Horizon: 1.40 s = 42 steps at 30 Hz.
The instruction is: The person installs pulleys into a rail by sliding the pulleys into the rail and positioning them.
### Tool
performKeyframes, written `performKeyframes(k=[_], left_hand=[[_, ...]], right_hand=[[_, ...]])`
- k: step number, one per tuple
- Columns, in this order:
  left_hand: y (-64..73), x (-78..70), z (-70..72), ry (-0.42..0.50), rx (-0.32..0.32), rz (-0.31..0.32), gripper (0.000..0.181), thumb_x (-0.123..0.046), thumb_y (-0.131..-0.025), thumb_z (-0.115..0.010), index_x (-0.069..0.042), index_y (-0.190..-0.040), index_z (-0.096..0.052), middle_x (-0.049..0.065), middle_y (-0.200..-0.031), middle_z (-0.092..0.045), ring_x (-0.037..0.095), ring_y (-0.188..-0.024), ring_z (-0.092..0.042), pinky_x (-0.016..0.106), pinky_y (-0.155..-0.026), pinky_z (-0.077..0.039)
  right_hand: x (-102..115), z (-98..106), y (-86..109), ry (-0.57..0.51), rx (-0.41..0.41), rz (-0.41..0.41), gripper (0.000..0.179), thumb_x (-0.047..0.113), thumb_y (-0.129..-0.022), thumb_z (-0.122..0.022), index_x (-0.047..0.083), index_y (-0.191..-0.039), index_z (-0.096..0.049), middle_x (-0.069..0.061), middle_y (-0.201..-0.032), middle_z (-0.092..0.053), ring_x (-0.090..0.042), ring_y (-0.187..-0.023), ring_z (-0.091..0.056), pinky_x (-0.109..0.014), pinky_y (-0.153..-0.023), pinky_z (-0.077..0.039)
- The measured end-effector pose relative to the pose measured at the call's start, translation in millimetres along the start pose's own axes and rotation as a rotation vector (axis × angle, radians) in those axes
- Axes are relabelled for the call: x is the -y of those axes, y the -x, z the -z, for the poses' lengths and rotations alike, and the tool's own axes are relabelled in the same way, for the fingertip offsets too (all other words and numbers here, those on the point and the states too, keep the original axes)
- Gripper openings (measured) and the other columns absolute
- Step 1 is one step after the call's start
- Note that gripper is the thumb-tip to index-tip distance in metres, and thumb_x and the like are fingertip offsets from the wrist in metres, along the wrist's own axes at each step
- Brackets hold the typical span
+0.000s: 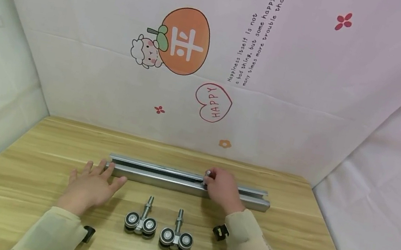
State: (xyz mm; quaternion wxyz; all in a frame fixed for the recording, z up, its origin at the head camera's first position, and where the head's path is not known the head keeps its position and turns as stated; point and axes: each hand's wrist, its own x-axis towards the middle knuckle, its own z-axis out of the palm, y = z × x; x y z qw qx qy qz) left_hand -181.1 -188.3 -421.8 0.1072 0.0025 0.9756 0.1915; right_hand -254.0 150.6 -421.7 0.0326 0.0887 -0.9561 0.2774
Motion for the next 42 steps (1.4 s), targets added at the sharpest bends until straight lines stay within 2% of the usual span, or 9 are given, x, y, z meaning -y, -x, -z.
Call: performKeyframes(k=[3, 10, 15, 28, 42], left_hand=[[0.4, 0.3, -0.3, -0.003, -0.005, -0.002, 0.093, -0.072, -0.098, -0.023, 0.000, -0.157, -0.021, 0.026, -0.161, -0.006, 0.055, -0.142, 0.004, 0.074, -0.102, 0.011], [1.0, 0.8, -0.9, -0.017, -0.017, -0.008, 0.093, -0.072, -0.098, -0.023, 0.001, -0.156, -0.022, 0.026, -0.161, -0.007, 0.056, -0.142, 0.002, 0.075, -0.103, 0.008], [0.9, 0.4, 0.2, -0.015, -0.017, -0.015, 0.096, -0.074, -0.096, -0.022, 0.001, -0.156, -0.022, 0.027, -0.161, -0.006, 0.057, -0.141, 0.002, 0.075, -0.103, 0.007], [3.3, 1.3, 0.2, -0.002, 0.017, -0.004, 0.093, -0.072, -0.098, -0.022, 0.001, -0.156, -0.021, 0.027, -0.161, -0.006, 0.057, -0.141, 0.001, 0.075, -0.103, 0.007], [3.4, -0.5, 1.5, 0.002, 0.009, -0.013, 0.093, -0.072, -0.098, -0.022, 0.001, -0.156, -0.021, 0.028, -0.160, -0.005, 0.058, -0.141, 0.001, 0.075, -0.103, 0.006]], right_hand=[[7, -4, -2.5, 0.014, 0.019, 0.008, 0.008, 0.015, -0.098, -0.064, 0.008, -0.100, -0.068, -0.001, -0.086, -0.063, -0.018, -0.075, -0.056, -0.037, -0.070, -0.049], [23, -6, -9.0, 0.060, 0.073, 0.084, 0.006, 0.015, -0.097, -0.066, 0.011, -0.094, -0.067, 0.002, -0.082, -0.061, -0.017, -0.072, -0.055, -0.036, -0.067, -0.048], [36, -9, -14.3, 0.068, 0.116, 0.089, 0.006, 0.016, -0.097, -0.067, 0.013, -0.091, -0.066, 0.003, -0.082, -0.061, -0.016, -0.071, -0.055, -0.034, -0.064, -0.047], [65, -32, -22.4, 0.062, 0.128, 0.133, 0.006, 0.016, -0.096, -0.066, 0.011, -0.095, -0.069, 0.003, -0.084, -0.063, -0.014, -0.070, -0.056, -0.032, -0.063, -0.049], [93, -46, -29.3, 0.046, 0.124, 0.128, 0.006, 0.017, -0.096, -0.067, 0.012, -0.096, -0.069, 0.003, -0.085, -0.065, -0.012, -0.071, -0.057, -0.031, -0.064, -0.049]])
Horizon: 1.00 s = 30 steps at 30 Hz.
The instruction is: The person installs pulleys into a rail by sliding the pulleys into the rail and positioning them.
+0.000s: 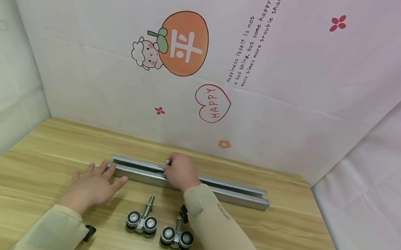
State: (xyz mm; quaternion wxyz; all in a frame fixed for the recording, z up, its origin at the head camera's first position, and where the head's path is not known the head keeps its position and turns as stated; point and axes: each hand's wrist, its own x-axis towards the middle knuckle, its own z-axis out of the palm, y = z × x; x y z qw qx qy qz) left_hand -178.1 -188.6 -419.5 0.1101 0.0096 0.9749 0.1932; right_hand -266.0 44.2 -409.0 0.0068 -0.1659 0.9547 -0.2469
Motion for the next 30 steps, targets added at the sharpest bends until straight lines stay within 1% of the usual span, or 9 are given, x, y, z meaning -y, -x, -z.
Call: performKeyframes(k=[5, 10, 13, 18, 25, 30], left_hand=[[-1.3, -0.3, 0.8, 0.002, -0.009, -0.005, 0.093, -0.071, -0.098, -0.023, 0.001, -0.156, -0.022, 0.028, -0.160, -0.007, 0.058, -0.140, -0.001, 0.075, -0.103, 0.005], [-2.4, -0.1, 1.5, -0.003, -0.012, -0.009, 0.094, -0.073, -0.098, -0.023, 0.002, -0.155, -0.025, 0.029, -0.160, -0.009, 0.058, -0.140, -0.002, 0.075, -0.104, 0.003], [-2.7, 0.9, 1.3, -0.003, -0.009, -0.008, 0.095, -0.073, -0.098, -0.023, 0.003, -0.155, -0.025, 0.030, -0.159, -0.008, 0.058, -0.140, -0.003, 0.075, -0.104, 0.001], [-2.8, 2.1, 1.7, -0.016, -0.012, -0.008, 0.094, -0.072, -0.098, -0.023, 0.003, -0.155, -0.025, 0.030, -0.159, -0.008, 0.058, -0.140, -0.004, 0.074, -0.105, -0.001], [-3.4, 2.2, 1.8, -0.007, -0.006, -0.012, 0.094, -0.072, -0.098, -0.024, 0.003, -0.155, -0.024, 0.029, -0.160, -0.008, 0.058, -0.141, -0.004, 0.074, -0.105, 0.000], [-3.5, 2.2, 0.9, -0.007, -0.004, -0.004, 0.092, -0.070, -0.099, -0.025, 0.003, -0.155, -0.024, 0.029, -0.160, -0.008, 0.057, -0.141, -0.004, 0.073, -0.106, -0.001]], right_hand=[[9, -3, -5.2, 0.030, 0.002, 0.012, 0.008, 0.018, -0.097, -0.067, 0.011, -0.098, -0.070, 0.003, -0.086, -0.066, -0.011, -0.072, -0.057, -0.030, -0.065, -0.049], [18, -8, -8.7, 0.043, -0.007, 0.002, 0.007, 0.018, -0.095, -0.068, 0.011, -0.095, -0.069, 0.003, -0.084, -0.065, -0.012, -0.070, -0.056, -0.030, -0.063, -0.049], [25, -13, -10.5, 0.037, -0.009, -0.005, 0.006, 0.017, -0.095, -0.069, 0.011, -0.094, -0.068, 0.003, -0.083, -0.064, -0.012, -0.070, -0.056, -0.029, -0.062, -0.048], [35, -20, -13.7, 0.035, -0.009, -0.024, 0.007, 0.019, -0.095, -0.069, 0.012, -0.096, -0.068, 0.004, -0.084, -0.064, -0.010, -0.070, -0.057, -0.029, -0.063, -0.049], [45, -27, -18.7, 0.015, 0.017, -0.068, 0.009, 0.022, -0.097, -0.068, 0.014, -0.101, -0.068, 0.005, -0.087, -0.065, -0.010, -0.072, -0.057, -0.029, -0.063, -0.049], [51, -31, -22.2, 0.025, 0.022, -0.060, 0.009, 0.022, -0.097, -0.068, 0.014, -0.101, -0.068, 0.006, -0.086, -0.065, -0.009, -0.073, -0.057, -0.028, -0.063, -0.049]])
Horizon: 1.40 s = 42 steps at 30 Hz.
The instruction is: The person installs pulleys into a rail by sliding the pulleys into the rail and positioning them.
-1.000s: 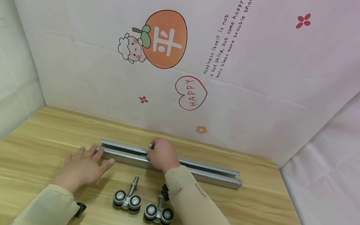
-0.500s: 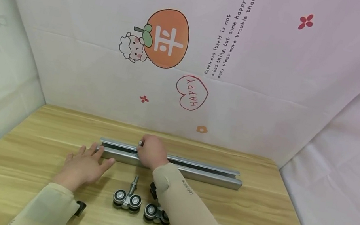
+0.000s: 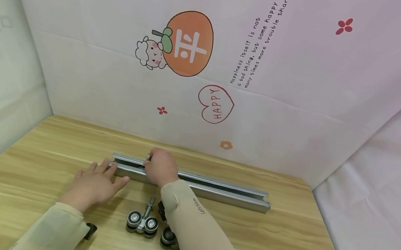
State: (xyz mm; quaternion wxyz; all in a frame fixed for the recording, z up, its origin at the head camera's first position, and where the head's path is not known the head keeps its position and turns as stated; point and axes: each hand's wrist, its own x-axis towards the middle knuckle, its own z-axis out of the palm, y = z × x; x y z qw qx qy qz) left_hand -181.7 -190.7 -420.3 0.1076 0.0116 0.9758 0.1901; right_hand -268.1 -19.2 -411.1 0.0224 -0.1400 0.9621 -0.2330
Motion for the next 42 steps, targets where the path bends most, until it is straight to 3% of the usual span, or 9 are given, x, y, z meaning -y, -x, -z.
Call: performKeyframes(k=[42], left_hand=[[-3.7, 3.4, -1.2, -0.036, -0.008, -0.015, 0.088, -0.067, -0.101, -0.028, 0.003, -0.154, -0.028, 0.030, -0.159, -0.013, 0.059, -0.140, -0.010, 0.073, -0.106, -0.007]], right_hand=[[30, -10, -12.0, 0.000, 0.053, 0.088, 0.015, 0.027, -0.099, -0.066, 0.015, -0.107, -0.069, 0.007, -0.091, -0.066, -0.008, -0.080, -0.059, -0.028, -0.072, -0.051]])
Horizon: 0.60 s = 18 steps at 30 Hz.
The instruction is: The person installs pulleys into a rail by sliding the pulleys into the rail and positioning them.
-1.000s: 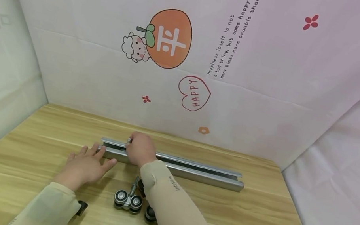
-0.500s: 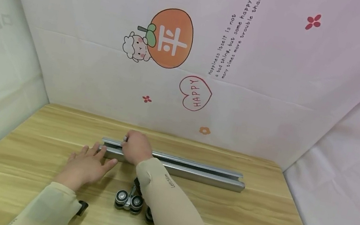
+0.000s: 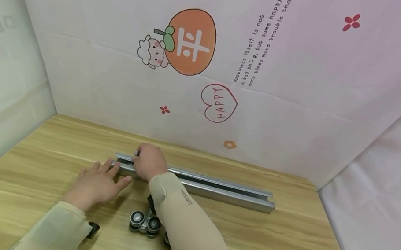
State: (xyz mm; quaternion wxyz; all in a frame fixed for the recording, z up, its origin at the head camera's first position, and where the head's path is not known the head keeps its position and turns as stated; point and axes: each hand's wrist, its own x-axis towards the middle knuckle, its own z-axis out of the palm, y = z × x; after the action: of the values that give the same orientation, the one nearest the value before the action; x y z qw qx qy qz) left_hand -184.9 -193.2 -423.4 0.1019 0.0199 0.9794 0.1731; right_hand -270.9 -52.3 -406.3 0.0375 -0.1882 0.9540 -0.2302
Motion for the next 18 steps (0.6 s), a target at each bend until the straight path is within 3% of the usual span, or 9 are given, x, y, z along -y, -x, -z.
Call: performKeyframes(k=[3, 7, 12, 18], left_hand=[[-2.9, 1.8, 0.8, -0.020, -0.005, -0.022, 0.089, -0.066, -0.100, -0.031, 0.004, -0.153, -0.030, 0.031, -0.158, -0.015, 0.061, -0.138, -0.012, 0.075, -0.105, -0.010], [-5.2, 5.6, 2.7, -0.020, -0.024, -0.044, 0.086, -0.063, -0.100, -0.039, 0.006, -0.151, -0.034, 0.034, -0.155, -0.022, 0.063, -0.136, -0.016, 0.076, -0.103, -0.015], [-9.8, 7.5, 5.7, 0.058, -0.048, -0.077, 0.082, -0.055, -0.101, -0.046, 0.012, -0.147, -0.036, 0.038, -0.150, -0.027, 0.060, -0.134, -0.025, 0.072, -0.103, -0.023], [-20.4, 15.0, 6.9, 0.170, -0.084, -0.098, 0.085, -0.054, -0.101, -0.049, 0.015, -0.147, -0.030, 0.040, -0.147, -0.029, 0.059, -0.132, -0.030, 0.069, -0.104, -0.026]], right_hand=[[-9, 6, 3.8, 0.031, 0.033, 0.031, 0.033, 0.030, -0.099, -0.065, 0.013, -0.127, -0.064, 0.004, -0.117, -0.067, -0.011, -0.103, -0.062, -0.029, -0.088, -0.050], [-31, 21, 13.9, 0.052, 0.108, 0.069, 0.056, 0.029, -0.099, -0.065, 0.007, -0.147, -0.047, -0.006, -0.144, -0.053, -0.021, -0.130, -0.050, -0.035, -0.106, -0.039], [-72, 56, 37.2, 0.034, 0.151, 0.111, 0.050, 0.021, -0.100, -0.063, 0.000, -0.143, -0.049, -0.015, -0.140, -0.055, -0.029, -0.127, -0.052, -0.041, -0.104, -0.042], [-120, 93, 70.8, -0.006, 0.081, 0.102, 0.043, 0.020, -0.099, -0.064, -0.001, -0.136, -0.056, -0.016, -0.132, -0.060, -0.031, -0.119, -0.058, -0.044, -0.098, -0.047]])
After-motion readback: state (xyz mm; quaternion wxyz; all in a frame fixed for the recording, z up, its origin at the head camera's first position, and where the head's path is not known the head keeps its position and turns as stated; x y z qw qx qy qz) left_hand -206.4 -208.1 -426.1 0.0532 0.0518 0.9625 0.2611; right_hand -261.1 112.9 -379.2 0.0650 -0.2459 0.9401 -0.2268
